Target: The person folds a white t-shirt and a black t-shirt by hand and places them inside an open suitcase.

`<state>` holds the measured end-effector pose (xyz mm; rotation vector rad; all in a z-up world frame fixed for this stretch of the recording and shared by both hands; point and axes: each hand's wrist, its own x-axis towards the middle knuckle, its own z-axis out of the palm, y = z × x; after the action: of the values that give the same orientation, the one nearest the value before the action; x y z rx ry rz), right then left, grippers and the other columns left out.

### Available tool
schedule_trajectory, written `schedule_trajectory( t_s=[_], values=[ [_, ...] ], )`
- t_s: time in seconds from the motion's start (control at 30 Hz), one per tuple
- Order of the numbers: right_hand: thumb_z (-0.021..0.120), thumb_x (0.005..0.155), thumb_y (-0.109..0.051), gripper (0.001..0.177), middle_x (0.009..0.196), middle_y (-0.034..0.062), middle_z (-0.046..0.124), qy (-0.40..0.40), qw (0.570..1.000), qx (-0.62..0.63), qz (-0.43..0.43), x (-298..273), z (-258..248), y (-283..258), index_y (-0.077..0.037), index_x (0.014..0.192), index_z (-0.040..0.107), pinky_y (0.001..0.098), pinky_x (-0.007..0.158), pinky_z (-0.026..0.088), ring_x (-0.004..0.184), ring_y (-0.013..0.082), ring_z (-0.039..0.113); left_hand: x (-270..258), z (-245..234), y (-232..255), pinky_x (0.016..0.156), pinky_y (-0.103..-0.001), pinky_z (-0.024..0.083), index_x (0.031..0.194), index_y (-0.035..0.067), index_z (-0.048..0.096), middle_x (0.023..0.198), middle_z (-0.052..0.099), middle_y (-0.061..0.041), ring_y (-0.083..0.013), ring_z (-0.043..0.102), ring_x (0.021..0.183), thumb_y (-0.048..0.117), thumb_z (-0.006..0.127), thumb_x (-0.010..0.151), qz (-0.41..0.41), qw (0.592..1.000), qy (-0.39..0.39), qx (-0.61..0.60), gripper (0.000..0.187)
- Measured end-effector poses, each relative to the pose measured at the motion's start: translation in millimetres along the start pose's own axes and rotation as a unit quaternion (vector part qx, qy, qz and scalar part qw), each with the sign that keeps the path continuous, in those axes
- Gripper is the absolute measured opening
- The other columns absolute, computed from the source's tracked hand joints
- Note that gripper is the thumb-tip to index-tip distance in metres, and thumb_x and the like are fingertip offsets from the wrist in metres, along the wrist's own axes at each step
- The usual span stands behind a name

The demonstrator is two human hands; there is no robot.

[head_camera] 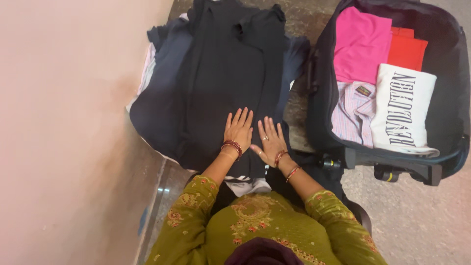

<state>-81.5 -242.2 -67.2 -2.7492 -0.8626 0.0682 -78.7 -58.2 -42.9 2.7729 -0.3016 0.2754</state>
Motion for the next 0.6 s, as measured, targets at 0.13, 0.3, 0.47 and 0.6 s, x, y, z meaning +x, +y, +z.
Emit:
schedule_trajectory(
  t_s=[0.13, 0.3, 0.47, 0.6],
  values=[
    [0.058, 0.092, -0.060, 0.103, 0.165, 0.0323, 0.014, 0.007, 0.998, 0.056, -0.018, -36.8, 3.7, -28.6, 0.006, 0.159, 0.016, 0.0567, 0.124, 0.006, 0.155, 0.0448, 0.009, -23.2, -2.9, 13.2, 0.114, -0.050, 0.036, 0.123, 0.007, 0.070, 0.134, 0.061, -0.010, -0.0313, 0.050, 0.131, 0.024, 0.065, 0.096, -0.025, 0.992, 0.025, -0.120, 0.032],
    [0.072, 0.086, -0.056, 0.097, 0.158, 0.0329, 0.030, 0.074, 0.985, 0.144, -0.055, -60.9, -6.0, -44.5, 0.007, 0.149, 0.035, 0.0536, 0.122, 0.023, 0.150, 0.0481, 0.026, -33.4, -1.8, 29.6, 0.093, -0.044, 0.050, 0.095, 0.005, 0.072, 0.107, 0.070, -0.014, -0.0333, 0.065, 0.104, 0.030, 0.073, 0.089, -0.104, 0.983, -0.014, -0.151, 0.026],
    [0.087, 0.069, -0.053, 0.086, 0.125, 0.0200, 0.062, 0.024, 0.986, 0.166, 0.017, -61.2, -33.9, -47.9, 0.002, 0.125, 0.054, 0.0459, 0.099, 0.051, 0.121, 0.0381, 0.059, -36.0, 7.6, 18.8, 0.072, -0.042, 0.056, 0.096, 0.006, 0.071, 0.085, 0.077, -0.013, -0.0324, 0.073, 0.079, 0.031, 0.074, 0.090, -0.215, 0.935, -0.072, -0.272, 0.026],
    [0.086, 0.072, -0.033, 0.068, 0.104, 0.0173, 0.069, 0.045, 0.974, 0.223, 0.019, -62.0, -25.8, -49.8, -0.002, 0.123, 0.055, 0.0419, 0.078, 0.057, 0.094, 0.0334, 0.070, -44.9, 24.5, 9.3, 0.068, -0.040, 0.061, 0.107, 0.007, 0.066, 0.088, 0.077, -0.009, -0.0287, 0.078, 0.073, 0.028, 0.075, 0.085, -0.261, 0.861, -0.071, -0.431, 0.032]
  ],
)
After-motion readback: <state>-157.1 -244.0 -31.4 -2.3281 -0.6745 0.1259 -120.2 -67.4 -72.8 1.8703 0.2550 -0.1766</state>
